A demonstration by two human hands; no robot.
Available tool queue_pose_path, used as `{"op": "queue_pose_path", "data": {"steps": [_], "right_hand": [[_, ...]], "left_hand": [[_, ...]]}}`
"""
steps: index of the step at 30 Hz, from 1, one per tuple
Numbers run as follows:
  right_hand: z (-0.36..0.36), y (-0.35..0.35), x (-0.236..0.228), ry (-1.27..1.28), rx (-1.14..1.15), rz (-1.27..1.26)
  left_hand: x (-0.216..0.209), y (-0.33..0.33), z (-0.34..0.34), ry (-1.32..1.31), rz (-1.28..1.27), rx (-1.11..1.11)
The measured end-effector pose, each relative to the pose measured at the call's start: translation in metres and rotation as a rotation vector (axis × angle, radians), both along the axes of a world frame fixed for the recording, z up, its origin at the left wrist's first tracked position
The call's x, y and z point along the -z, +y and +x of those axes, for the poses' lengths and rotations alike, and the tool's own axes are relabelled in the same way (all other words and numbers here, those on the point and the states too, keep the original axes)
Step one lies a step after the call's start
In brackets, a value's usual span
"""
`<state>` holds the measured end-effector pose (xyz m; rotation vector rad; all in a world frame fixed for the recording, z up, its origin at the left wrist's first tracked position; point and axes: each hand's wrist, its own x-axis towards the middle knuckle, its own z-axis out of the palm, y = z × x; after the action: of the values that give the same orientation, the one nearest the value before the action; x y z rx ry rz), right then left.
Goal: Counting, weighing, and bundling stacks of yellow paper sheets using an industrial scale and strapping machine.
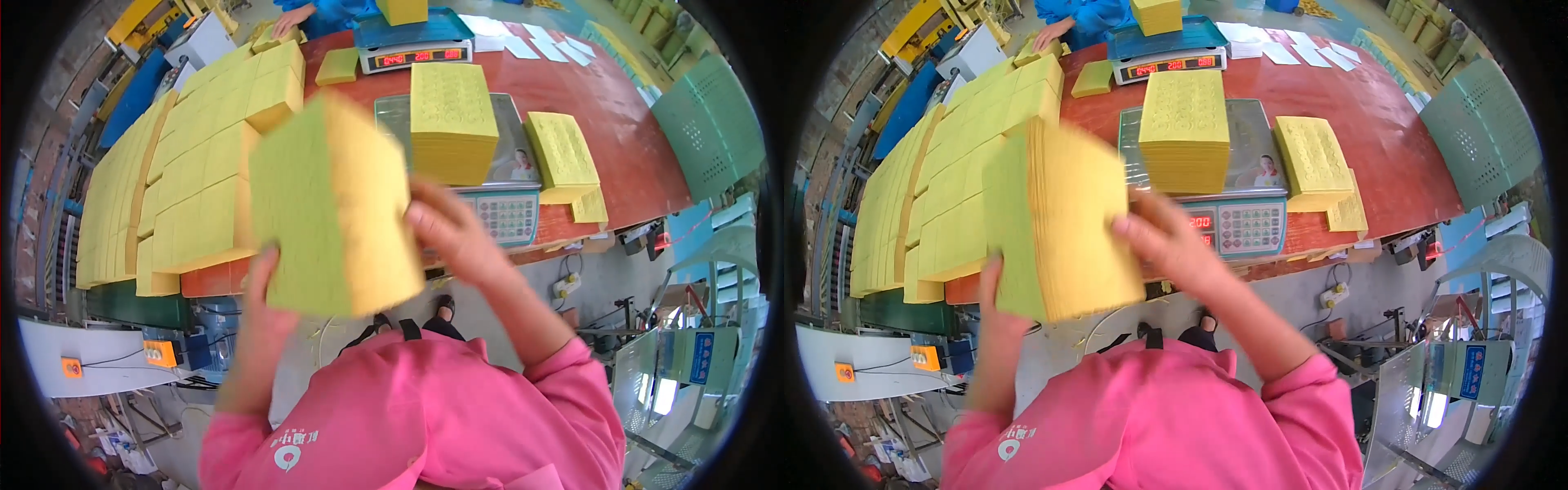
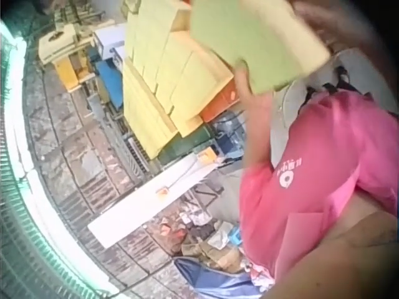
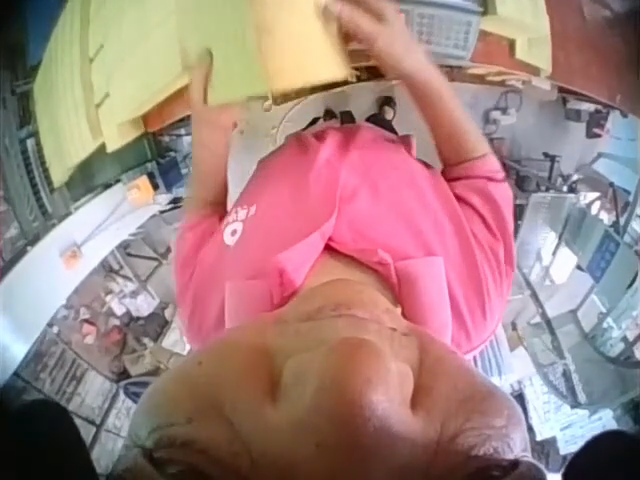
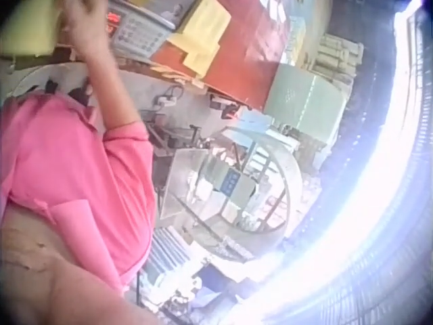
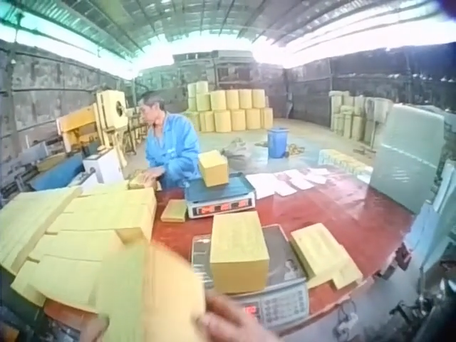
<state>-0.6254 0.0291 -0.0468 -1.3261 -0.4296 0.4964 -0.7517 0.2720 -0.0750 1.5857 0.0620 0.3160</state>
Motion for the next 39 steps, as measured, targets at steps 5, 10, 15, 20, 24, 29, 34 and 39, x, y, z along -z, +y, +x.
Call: {"op": "queue_pose_path", "data": {"steps": [5,10,15,20,24,29,34,39], "right_hand": [[0.117,-0.042,-0.053,-0.117,0.185,-0.006],[0.184,-0.066,-0.029,0.014,0.200,0.002],[0.193,-0.069,-0.013,0.100,0.184,0.017],[0.201,-0.065,-0.012,0.096,0.188,-0.008],[0.199,-0.061,-0.009,0.097,0.219,-0.013],[0.194,-0.062,-0.003,-0.031,0.315,-0.144],[0.192,-0.066,0.020,-0.083,0.358,-0.191],[0.203,-0.062,0.051,0.079,0.589,0.068]], "left_hand": [[-0.104,-0.044,0.167,0.145,-0.560,0.347],[-0.109,-0.069,0.248,0.330,-0.319,0.314],[-0.095,-0.069,0.262,0.398,-0.289,0.318],[-0.095,-0.069,0.262,0.401,-0.242,0.279],[-0.095,-0.072,0.256,0.382,-0.185,0.241],[-0.090,-0.077,0.255,0.374,-0.060,0.213],[-0.064,-0.054,0.263,0.279,-0.072,0.176],[0.001,-0.070,0.274,0.103,-0.436,0.124]]}}
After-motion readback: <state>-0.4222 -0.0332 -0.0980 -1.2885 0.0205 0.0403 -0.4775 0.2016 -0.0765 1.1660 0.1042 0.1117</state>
